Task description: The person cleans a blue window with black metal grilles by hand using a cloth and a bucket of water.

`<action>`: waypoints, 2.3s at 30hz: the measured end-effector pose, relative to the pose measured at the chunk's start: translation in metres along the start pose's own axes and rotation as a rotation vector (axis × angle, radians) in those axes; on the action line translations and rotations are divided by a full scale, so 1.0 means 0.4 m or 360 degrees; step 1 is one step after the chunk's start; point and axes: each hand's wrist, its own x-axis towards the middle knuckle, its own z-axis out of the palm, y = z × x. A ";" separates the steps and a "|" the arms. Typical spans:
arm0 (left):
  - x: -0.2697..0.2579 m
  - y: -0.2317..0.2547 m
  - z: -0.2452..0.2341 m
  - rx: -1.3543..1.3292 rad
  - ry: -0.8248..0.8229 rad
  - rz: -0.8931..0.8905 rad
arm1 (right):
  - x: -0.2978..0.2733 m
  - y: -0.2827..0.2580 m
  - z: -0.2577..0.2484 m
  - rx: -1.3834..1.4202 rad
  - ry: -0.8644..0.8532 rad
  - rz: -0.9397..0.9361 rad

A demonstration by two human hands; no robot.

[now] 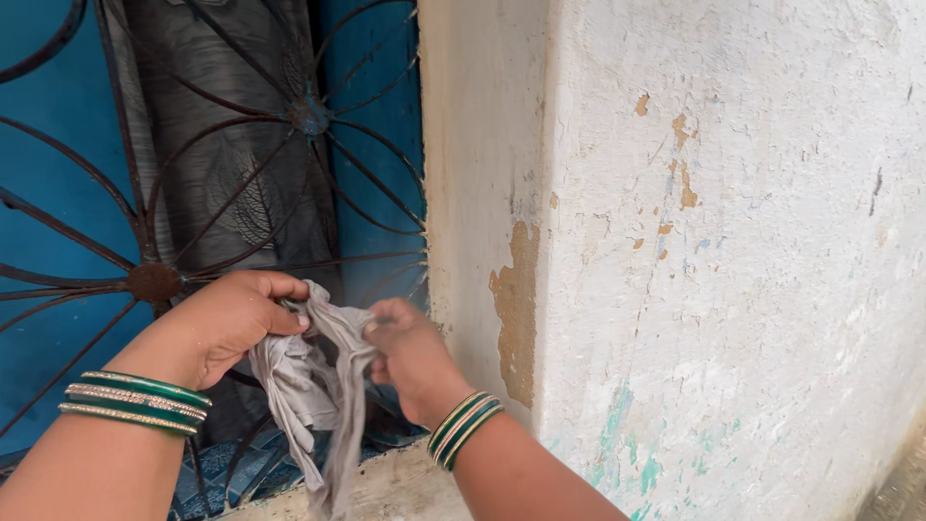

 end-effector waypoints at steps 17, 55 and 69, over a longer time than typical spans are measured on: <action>-0.093 0.201 0.060 0.2530 0.0215 0.0500 | -0.047 -0.034 0.251 0.0609 -0.0280 -0.0433; 0.043 0.066 -0.253 0.2378 0.1668 0.1846 | 0.140 -0.101 0.312 -0.2041 -0.0039 -0.1283; 0.051 0.062 -0.252 0.2356 0.1714 0.1968 | 0.242 -0.163 0.288 -0.2729 0.0092 -0.1316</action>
